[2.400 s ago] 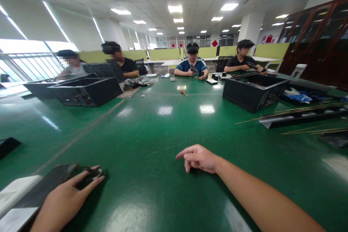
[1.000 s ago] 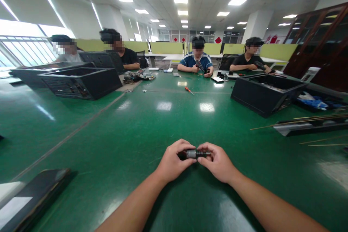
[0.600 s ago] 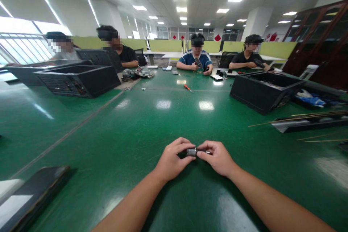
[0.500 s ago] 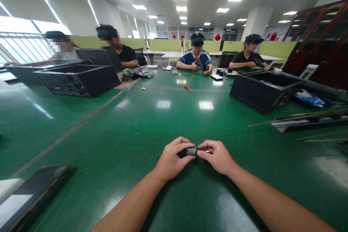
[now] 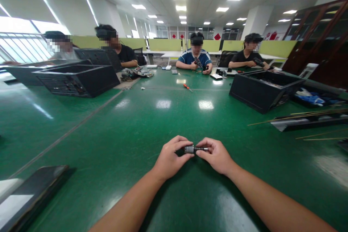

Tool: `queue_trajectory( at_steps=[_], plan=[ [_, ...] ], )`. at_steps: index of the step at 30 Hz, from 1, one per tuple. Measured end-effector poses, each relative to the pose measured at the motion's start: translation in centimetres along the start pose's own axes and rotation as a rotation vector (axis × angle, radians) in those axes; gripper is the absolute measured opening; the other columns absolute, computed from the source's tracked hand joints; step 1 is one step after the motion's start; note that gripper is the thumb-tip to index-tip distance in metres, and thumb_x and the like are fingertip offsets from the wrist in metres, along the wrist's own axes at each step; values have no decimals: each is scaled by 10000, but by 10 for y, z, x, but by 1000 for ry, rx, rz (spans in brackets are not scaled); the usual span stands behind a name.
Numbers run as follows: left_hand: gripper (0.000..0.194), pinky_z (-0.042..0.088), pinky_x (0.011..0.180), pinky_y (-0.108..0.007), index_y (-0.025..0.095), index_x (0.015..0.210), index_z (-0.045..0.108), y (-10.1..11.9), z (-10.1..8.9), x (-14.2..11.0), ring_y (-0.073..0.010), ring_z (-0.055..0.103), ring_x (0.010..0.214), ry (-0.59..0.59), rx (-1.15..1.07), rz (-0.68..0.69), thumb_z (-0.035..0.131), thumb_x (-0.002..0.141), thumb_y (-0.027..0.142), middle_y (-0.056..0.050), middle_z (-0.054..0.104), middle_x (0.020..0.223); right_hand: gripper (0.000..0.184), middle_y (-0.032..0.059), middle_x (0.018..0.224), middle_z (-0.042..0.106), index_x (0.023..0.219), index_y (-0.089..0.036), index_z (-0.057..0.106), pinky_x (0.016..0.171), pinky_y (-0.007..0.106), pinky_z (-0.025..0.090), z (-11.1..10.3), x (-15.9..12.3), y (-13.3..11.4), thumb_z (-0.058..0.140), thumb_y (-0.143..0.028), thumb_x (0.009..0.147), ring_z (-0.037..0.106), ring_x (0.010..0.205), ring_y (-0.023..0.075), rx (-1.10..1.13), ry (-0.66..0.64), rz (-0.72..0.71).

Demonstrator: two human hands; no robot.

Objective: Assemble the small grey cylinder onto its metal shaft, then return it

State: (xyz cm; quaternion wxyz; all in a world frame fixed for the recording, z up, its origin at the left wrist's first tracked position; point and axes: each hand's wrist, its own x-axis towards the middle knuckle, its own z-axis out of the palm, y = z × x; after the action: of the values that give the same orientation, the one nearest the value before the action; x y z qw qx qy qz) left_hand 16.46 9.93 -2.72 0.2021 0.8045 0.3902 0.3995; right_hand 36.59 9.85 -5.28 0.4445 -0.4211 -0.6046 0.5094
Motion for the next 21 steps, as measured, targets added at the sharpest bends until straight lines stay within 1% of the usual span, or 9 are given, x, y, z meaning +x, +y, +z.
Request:
queue_trajectory(
  at_steps=[5, 9, 14, 21],
  plan=[
    [274, 513, 800, -274, 225, 1001, 714, 1, 1, 1, -158, 641, 884, 31, 1, 14, 762, 733, 189, -35, 674, 949, 161, 17, 773, 641, 860, -159, 636, 585, 243, 423, 0, 0, 2, 698, -257, 749, 564, 656, 130, -2, 3, -19],
    [280, 514, 803, -275, 230, 1003, 713, 0, 2, 0, -156, 640, 886, 32, 6, 12, 763, 731, 186, -31, 672, 951, 154, 10, 756, 631, 863, -163, 633, 573, 237, 408, 1, -1, 1, 692, -253, 753, 551, 651, 126, 1, 6, -21],
    [271, 512, 806, -279, 230, 1014, 707, -2, 2, 0, -156, 637, 890, 37, 10, 8, 754, 748, 209, -33, 668, 958, 179, -5, 717, 613, 887, -155, 638, 539, 229, 375, 1, 0, -1, 686, -280, 769, 510, 585, 105, 9, 13, 2],
    [280, 516, 802, -284, 225, 1020, 705, -1, 1, 0, -159, 639, 889, 41, 14, 10, 756, 745, 204, -39, 668, 961, 188, 1, 727, 622, 899, -147, 642, 559, 234, 394, 1, -1, 0, 681, -286, 779, 522, 589, 105, 32, 11, -3]
  ],
)
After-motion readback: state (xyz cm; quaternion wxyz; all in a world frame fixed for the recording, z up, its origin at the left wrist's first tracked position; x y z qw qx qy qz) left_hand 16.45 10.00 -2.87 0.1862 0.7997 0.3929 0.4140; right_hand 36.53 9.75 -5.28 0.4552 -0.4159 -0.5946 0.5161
